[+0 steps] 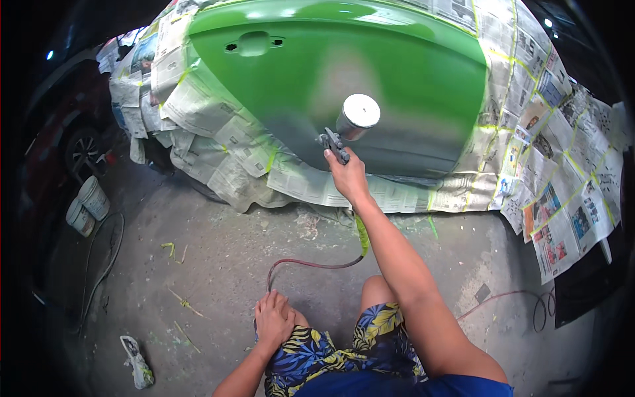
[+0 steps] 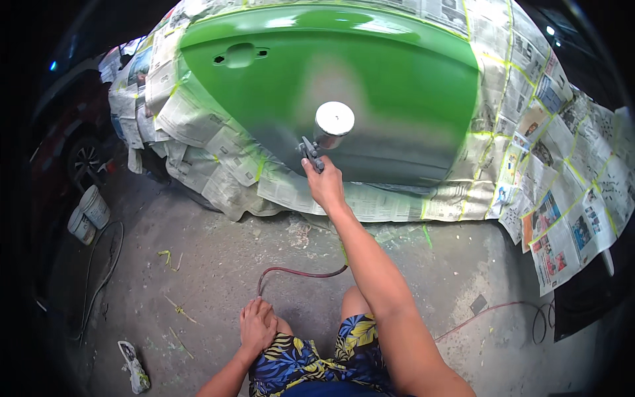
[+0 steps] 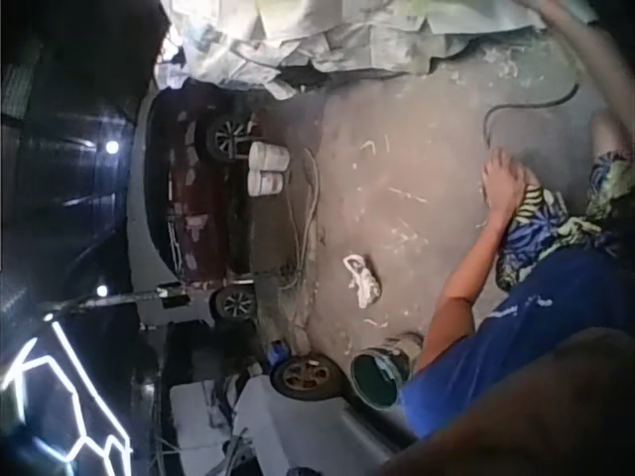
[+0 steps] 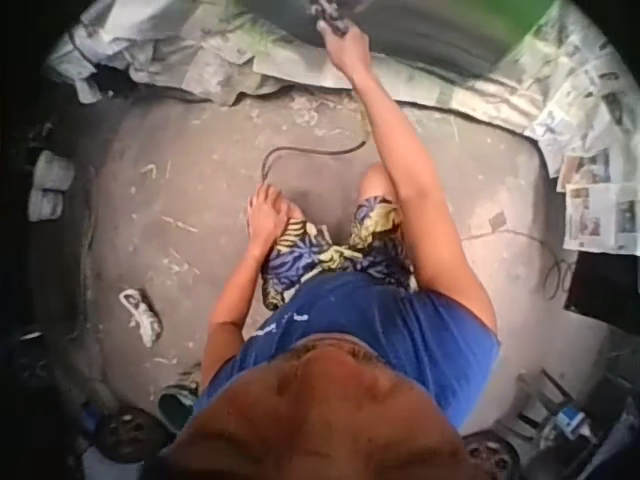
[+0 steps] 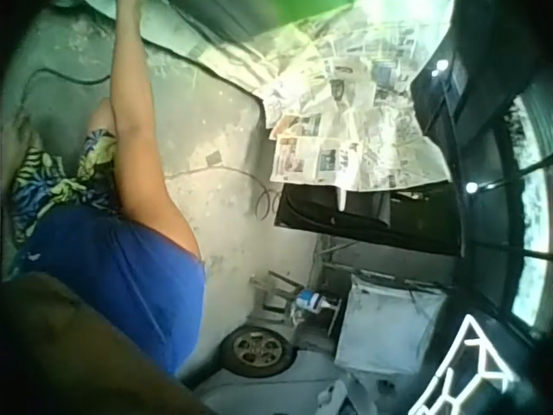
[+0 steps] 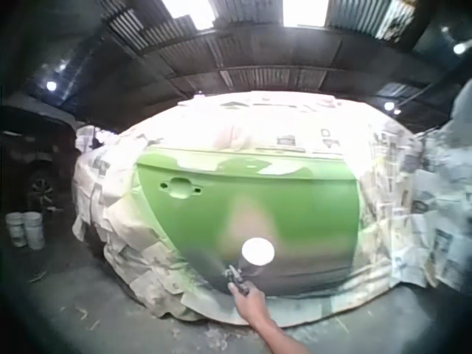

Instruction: Painting a car door using a spray gun and mixing paint chemicals.

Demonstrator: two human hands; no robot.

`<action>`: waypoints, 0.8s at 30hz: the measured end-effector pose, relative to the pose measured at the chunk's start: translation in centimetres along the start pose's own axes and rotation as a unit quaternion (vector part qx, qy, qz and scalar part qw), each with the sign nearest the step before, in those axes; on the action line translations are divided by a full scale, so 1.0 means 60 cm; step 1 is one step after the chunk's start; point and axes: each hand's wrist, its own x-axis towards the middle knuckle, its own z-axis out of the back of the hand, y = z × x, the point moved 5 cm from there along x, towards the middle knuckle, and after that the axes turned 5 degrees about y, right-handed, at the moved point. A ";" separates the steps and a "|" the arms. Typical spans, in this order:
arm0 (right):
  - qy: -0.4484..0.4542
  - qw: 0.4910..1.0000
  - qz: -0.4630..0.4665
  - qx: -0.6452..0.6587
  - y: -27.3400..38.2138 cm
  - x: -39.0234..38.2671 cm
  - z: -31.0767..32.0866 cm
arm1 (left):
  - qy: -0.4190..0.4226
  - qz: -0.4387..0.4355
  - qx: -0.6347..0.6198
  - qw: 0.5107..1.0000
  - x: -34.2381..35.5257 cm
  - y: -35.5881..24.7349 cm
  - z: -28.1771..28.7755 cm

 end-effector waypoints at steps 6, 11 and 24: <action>-0.085 0.994 -0.053 0.037 -0.106 -0.032 0.210 | 0.028 -0.034 0.016 0.999 0.029 -0.025 -0.017; -0.163 0.982 -0.094 -0.010 -0.198 -0.059 0.389 | 0.044 -0.049 0.039 0.997 0.046 -0.048 -0.030; -0.323 0.937 -0.098 -0.085 -0.298 -0.052 0.629 | 0.055 -0.044 0.056 0.996 0.061 -0.059 -0.039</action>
